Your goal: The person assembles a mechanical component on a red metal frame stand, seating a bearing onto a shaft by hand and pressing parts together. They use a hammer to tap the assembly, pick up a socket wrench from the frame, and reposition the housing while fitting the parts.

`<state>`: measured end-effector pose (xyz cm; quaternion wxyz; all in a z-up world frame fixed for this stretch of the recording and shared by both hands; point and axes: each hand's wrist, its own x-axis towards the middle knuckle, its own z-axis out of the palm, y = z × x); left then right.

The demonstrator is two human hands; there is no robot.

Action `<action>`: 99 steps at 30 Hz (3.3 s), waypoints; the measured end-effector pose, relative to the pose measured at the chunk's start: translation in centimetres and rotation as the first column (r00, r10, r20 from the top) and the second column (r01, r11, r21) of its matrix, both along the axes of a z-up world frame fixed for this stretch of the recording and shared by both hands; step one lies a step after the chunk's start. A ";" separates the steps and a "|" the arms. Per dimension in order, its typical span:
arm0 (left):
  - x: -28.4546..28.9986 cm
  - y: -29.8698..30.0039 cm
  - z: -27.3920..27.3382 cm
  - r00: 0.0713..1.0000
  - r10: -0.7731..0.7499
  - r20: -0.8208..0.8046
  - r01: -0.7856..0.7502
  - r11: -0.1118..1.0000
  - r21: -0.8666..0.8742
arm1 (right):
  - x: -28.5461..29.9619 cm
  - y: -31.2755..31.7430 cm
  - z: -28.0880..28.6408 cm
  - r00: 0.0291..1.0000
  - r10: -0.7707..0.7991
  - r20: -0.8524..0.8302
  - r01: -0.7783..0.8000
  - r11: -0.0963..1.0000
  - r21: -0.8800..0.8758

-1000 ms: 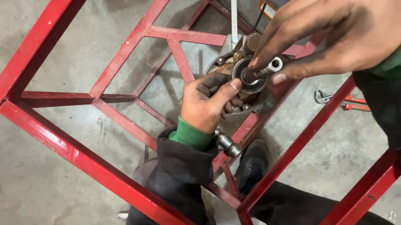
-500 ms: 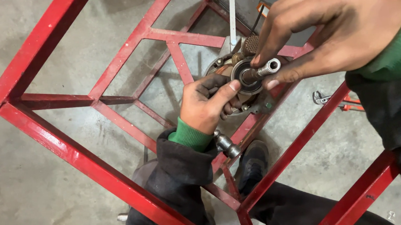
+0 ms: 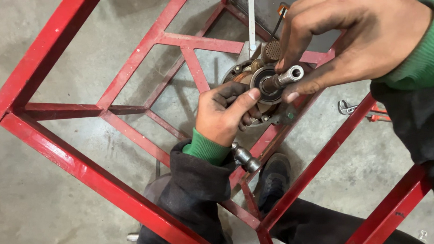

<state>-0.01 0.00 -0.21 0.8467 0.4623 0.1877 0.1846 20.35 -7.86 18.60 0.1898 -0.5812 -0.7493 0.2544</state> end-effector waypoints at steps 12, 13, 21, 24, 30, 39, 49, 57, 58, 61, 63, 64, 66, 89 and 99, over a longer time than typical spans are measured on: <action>-6.6 -1.2 -2.2 0.909 0.387 -0.157 -0.261 0.821 0.508 | 0.6 -0.4 -0.6 0.832 -0.403 0.380 0.540 0.744 -0.393; -7.4 -1.8 -1.9 0.907 0.394 -0.151 -0.272 0.819 0.506 | 1.5 -1.0 -1.8 0.833 -0.397 0.387 0.537 0.748 -0.390; -10.1 -6.4 -3.0 0.831 0.242 -0.501 0.339 0.494 0.801 | 1.2 -1.6 -6.6 0.783 -0.615 -0.098 0.474 0.691 -0.547; -10.4 -6.4 -2.8 0.809 0.217 -0.546 0.361 0.549 0.754 | 1.5 -2.8 -7.9 0.678 -0.694 -0.240 0.423 0.636 -0.645; -10.5 -6.2 -6.2 0.823 0.241 -0.514 0.367 0.465 0.805 | 0.2 -3.1 -7.8 0.550 -0.783 -0.290 0.383 0.546 -0.745; -10.4 -4.2 -3.4 0.781 0.208 -0.589 0.336 0.656 0.676 | -3.6 -5.4 -5.4 0.948 -0.273 -0.166 0.056 0.655 -0.753; -10.6 -3.9 -3.7 0.811 0.222 -0.541 0.219 0.743 0.632 | -8.2 -7.7 -2.0 0.719 -0.406 -0.564 0.333 0.914 -0.233; -10.8 -2.6 -4.2 0.799 0.407 -0.442 -0.063 0.789 0.612 | -9.6 -11.6 1.2 0.694 -0.575 -0.433 0.613 0.788 -0.063; -11.1 -2.9 -4.7 0.801 0.399 -0.447 -0.052 0.790 0.611 | -9.0 -10.4 0.8 0.687 -0.582 -0.436 0.620 0.782 -0.067; -10.8 -2.7 -5.7 0.827 0.457 -0.327 -0.204 0.786 0.583 | -7.7 -6.7 0.7 0.621 -0.479 -0.621 0.605 0.796 -0.010; -10.9 -2.5 -6.6 0.834 0.431 -0.346 -0.203 0.821 0.534 | -8.6 -4.7 1.3 0.689 -0.495 -0.529 0.509 0.850 -0.132; -11.2 -2.5 -6.5 0.834 0.430 -0.345 -0.200 0.819 0.537 | -8.8 -4.8 1.0 0.687 -0.495 -0.532 0.511 0.850 -0.130; -11.3 -2.7 -6.5 0.826 0.468 -0.313 -0.246 0.800 0.547 | -9.1 -4.7 0.4 0.689 -0.519 -0.507 0.503 0.845 -0.182; -25.7 2.4 5.2 0.844 0.382 -0.376 0.158 0.492 0.856 | -6.1 -19.4 -1.0 0.708 -0.704 -0.043 0.701 0.695 0.158; 1.8 -2.9 25.2 0.757 0.369 -0.539 0.652 -0.390 0.650 | -4.2 -25.0 -9.4 0.745 -0.652 0.144 0.439 0.640 0.630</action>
